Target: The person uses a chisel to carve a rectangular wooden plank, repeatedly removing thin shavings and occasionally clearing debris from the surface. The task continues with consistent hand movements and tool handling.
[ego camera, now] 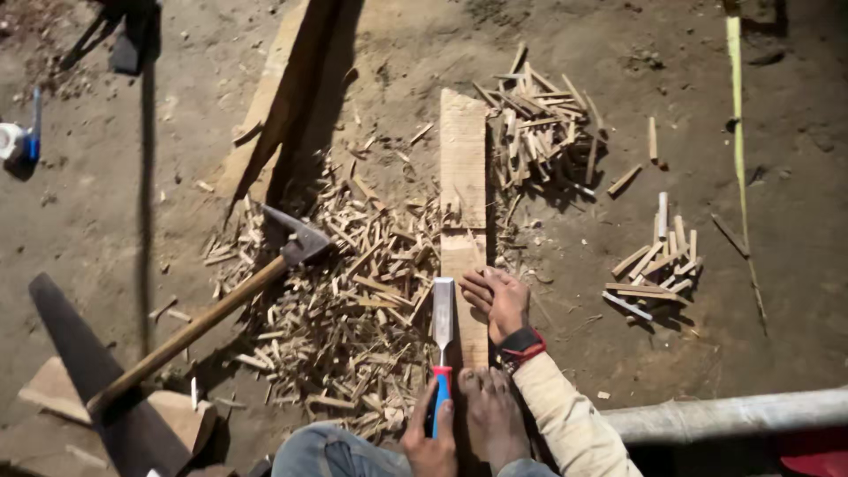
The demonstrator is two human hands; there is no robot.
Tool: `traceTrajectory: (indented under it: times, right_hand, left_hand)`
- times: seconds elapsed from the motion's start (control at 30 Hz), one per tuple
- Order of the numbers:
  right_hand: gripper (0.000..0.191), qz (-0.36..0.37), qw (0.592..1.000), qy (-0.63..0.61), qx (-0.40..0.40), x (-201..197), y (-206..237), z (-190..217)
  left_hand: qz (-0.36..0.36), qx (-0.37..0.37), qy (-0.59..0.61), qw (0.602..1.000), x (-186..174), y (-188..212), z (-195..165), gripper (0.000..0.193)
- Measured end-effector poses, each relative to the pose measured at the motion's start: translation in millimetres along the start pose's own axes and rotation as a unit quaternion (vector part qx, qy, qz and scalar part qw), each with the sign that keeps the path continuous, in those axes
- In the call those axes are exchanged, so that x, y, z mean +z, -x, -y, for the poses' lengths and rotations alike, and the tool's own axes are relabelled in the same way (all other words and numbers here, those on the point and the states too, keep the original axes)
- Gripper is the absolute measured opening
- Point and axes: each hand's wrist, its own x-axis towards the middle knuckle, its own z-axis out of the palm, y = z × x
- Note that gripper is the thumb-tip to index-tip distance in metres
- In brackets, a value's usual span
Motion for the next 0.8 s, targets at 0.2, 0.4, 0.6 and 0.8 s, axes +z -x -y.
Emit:
traceTrajectory:
  times: [0.2,0.4,0.6,0.8]
  right_hand:
    - [0.027,-0.033,0.983,0.080,-0.162,7,6,91]
    - [0.028,-0.032,0.969,0.015,-0.246,-18,-36,167]
    - [0.023,-0.281,0.745,0.381,-0.470,-112,-25,183]
    - [0.042,-0.318,0.550,0.606,-0.478,-124,-36,230]
  left_hand:
    - [-0.014,0.014,-0.045,0.999,12,-1,11,0.042]
    - [0.004,-0.057,-0.042,0.998,10,-4,3,0.041]
    - [-0.001,0.010,-0.042,0.999,8,-8,5,0.042]
    - [-0.005,-0.026,-0.037,0.999,12,-6,12,0.043]
